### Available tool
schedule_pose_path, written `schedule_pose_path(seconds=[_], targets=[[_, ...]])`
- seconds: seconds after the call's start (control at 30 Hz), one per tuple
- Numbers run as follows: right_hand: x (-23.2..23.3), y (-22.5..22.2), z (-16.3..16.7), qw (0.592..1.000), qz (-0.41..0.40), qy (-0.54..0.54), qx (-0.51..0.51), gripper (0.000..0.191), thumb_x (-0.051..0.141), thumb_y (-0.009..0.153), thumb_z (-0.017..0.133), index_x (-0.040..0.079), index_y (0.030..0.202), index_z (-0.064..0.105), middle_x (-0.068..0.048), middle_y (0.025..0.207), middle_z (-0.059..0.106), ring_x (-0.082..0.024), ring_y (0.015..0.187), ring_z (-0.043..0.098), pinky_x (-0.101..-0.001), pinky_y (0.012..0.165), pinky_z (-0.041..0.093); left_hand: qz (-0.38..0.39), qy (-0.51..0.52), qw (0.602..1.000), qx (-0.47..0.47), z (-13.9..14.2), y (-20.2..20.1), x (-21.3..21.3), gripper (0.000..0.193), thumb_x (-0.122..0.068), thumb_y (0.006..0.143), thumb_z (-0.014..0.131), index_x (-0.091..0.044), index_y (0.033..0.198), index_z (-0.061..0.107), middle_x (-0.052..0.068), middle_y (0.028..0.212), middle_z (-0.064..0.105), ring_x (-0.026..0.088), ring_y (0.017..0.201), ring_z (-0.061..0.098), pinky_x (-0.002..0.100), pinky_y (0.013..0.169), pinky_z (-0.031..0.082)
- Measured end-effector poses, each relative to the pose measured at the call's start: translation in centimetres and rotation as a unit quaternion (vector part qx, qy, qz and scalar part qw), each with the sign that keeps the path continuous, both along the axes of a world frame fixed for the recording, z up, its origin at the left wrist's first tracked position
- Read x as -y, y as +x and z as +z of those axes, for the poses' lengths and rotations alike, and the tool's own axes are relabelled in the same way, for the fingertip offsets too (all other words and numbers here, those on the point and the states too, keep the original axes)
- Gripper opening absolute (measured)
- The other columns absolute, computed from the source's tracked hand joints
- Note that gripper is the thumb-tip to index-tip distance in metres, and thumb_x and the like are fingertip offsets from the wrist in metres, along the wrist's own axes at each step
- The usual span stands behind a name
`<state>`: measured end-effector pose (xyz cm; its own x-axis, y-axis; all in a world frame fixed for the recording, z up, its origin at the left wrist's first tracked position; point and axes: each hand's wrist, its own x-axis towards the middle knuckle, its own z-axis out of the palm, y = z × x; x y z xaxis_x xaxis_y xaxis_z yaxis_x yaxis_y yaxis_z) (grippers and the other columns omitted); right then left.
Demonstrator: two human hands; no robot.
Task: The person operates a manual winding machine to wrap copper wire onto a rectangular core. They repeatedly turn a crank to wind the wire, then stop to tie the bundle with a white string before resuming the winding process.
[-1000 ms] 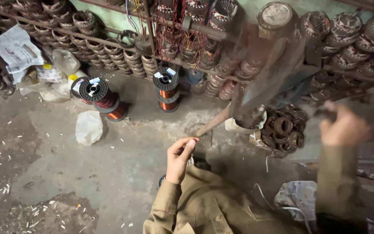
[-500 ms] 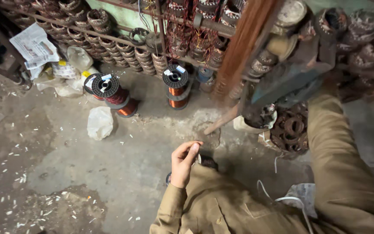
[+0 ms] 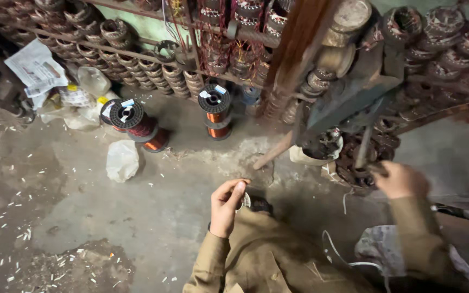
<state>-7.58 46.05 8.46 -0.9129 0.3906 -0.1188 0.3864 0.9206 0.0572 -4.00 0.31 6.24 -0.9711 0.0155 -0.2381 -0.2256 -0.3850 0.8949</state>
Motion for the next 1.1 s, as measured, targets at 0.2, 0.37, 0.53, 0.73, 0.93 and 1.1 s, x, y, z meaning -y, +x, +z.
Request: schedule_pose_path(seconds=[0.2, 0.37, 0.53, 0.73, 0.93, 1.1], targets=[[-7.3, -7.7, 8.0, 0.976, 0.106, 0.133, -0.139, 0.033, 0.043, 0.085, 0.078, 0.018, 0.107, 0.078, -0.014, 0.086, 0.075, -0.035, 0.079, 0.072, -0.0469, 0.074, 0.055, 0.011, 0.008, 0.999, -0.032, -0.6, -1.2, -0.3, 0.019, -0.017, 0.099, 0.069, -0.002, 0.107, 0.077, -0.009, 0.077, 0.061, 0.001, 0.068, 0.048, 0.02, 0.059, 0.037], [-7.6, -21.7, 9.5, 0.981, 0.025, 0.173, -0.08, 0.039, 0.044, 0.078, 0.086, 0.009, 0.096, 0.082, -0.02, 0.089, 0.077, -0.038, 0.084, 0.074, -0.0478, 0.07, 0.058, 0.016, 0.001, 1.0, -0.014, -0.7, -1.4, -0.4, 0.019, -0.017, 0.099, 0.07, -0.003, 0.107, 0.079, -0.008, 0.074, 0.055, 0.002, 0.064, 0.042, 0.02, 0.055, 0.031], [-2.6, -24.7, 5.4, 0.996, -0.013, 0.082, -0.017, 0.038, 0.044, 0.079, 0.084, 0.015, 0.103, 0.08, -0.019, 0.094, 0.077, -0.038, 0.088, 0.074, -0.0488, 0.073, 0.058, 0.01, 0.012, 1.0, -0.008, -0.5, -0.7, -0.3, 0.019, -0.019, 0.098, 0.069, -0.004, 0.106, 0.078, -0.009, 0.073, 0.059, 0.001, 0.064, 0.047, 0.021, 0.055, 0.035], [2.5, -17.0, -1.4, 0.998, 0.006, 0.014, 0.064, 0.039, 0.043, 0.08, 0.081, 0.021, 0.112, 0.078, -0.017, 0.099, 0.077, -0.038, 0.093, 0.073, -0.0501, 0.077, 0.057, -0.003, -0.003, 1.0, -0.005, -0.1, -0.1, 0.4, 0.019, -0.019, 0.099, 0.07, -0.005, 0.105, 0.079, -0.01, 0.069, 0.053, 0.001, 0.062, 0.042, 0.021, 0.053, 0.029], [2.9, -3.9, -3.6, 0.998, -0.041, 0.001, 0.056, 0.043, 0.042, 0.08, 0.079, 0.028, 0.12, 0.076, -0.016, 0.104, 0.077, -0.039, 0.097, 0.073, -0.0513, 0.081, 0.057, -0.007, -0.008, 1.0, -0.026, -0.4, -0.2, -0.1, 0.019, -0.019, 0.098, 0.07, -0.004, 0.106, 0.079, -0.011, 0.071, 0.054, 0.0, 0.063, 0.042, 0.021, 0.054, 0.03], [-0.9, 0.5, 2.9, 0.992, -0.009, 0.087, -0.093, 0.027, 0.042, 0.091, 0.078, 0.024, 0.111, 0.078, -0.013, 0.093, 0.077, -0.037, 0.09, 0.073, -0.05, 0.082, 0.057, 0.0, 0.005, 1.0, 0.026, -1.0, -0.8, -0.5, 0.019, -0.018, 0.098, 0.07, -0.003, 0.106, 0.079, -0.009, 0.07, 0.052, 0.002, 0.06, 0.038, 0.022, 0.051, 0.026]])
